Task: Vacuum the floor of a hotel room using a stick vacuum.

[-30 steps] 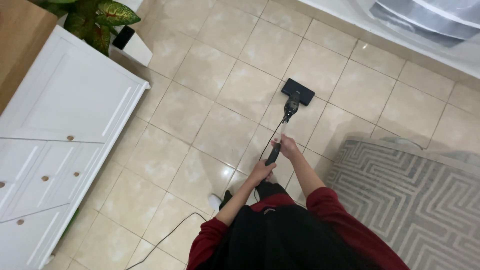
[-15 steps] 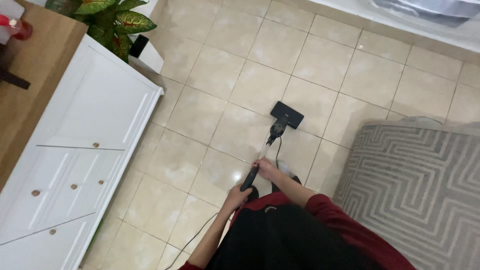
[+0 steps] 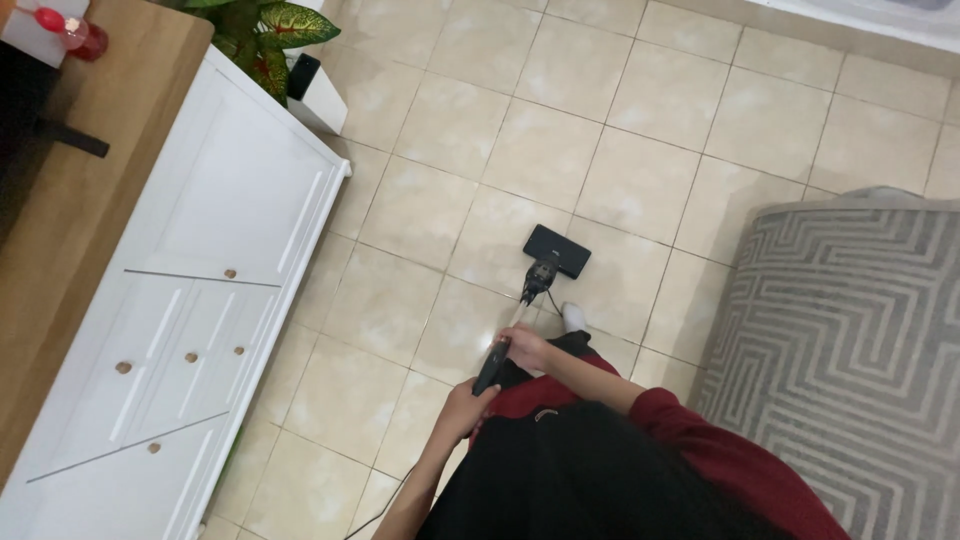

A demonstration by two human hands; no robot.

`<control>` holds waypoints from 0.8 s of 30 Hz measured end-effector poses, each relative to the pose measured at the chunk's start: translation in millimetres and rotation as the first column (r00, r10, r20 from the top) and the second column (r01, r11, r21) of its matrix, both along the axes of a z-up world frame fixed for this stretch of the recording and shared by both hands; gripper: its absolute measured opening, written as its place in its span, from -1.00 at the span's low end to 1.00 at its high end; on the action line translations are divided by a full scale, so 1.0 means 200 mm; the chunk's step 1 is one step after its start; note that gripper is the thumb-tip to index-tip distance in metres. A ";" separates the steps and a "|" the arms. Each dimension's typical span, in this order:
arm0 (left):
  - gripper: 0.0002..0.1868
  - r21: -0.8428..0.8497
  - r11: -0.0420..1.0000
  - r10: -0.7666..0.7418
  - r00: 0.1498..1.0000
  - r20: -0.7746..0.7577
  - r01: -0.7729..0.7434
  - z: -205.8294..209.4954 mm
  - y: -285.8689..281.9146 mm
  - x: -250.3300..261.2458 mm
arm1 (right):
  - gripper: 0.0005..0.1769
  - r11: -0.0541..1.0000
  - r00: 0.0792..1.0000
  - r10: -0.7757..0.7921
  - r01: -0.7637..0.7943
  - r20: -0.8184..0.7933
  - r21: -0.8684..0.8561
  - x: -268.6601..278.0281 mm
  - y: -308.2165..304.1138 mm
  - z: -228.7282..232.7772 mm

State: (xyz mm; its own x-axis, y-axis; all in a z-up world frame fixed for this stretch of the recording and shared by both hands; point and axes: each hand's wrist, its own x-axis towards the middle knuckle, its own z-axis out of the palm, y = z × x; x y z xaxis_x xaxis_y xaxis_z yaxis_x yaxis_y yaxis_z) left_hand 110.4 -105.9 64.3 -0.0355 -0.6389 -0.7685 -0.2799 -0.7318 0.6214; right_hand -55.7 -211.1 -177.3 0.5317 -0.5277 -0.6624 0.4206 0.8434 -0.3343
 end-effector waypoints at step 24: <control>-0.44 -0.141 0.990 -0.006 0.997 -0.077 -0.005 -0.49 -1.17 -0.92 | -0.86 0.982 0.943 -0.179 0.155 -0.279 -0.109 -0.82 -1.35 -0.28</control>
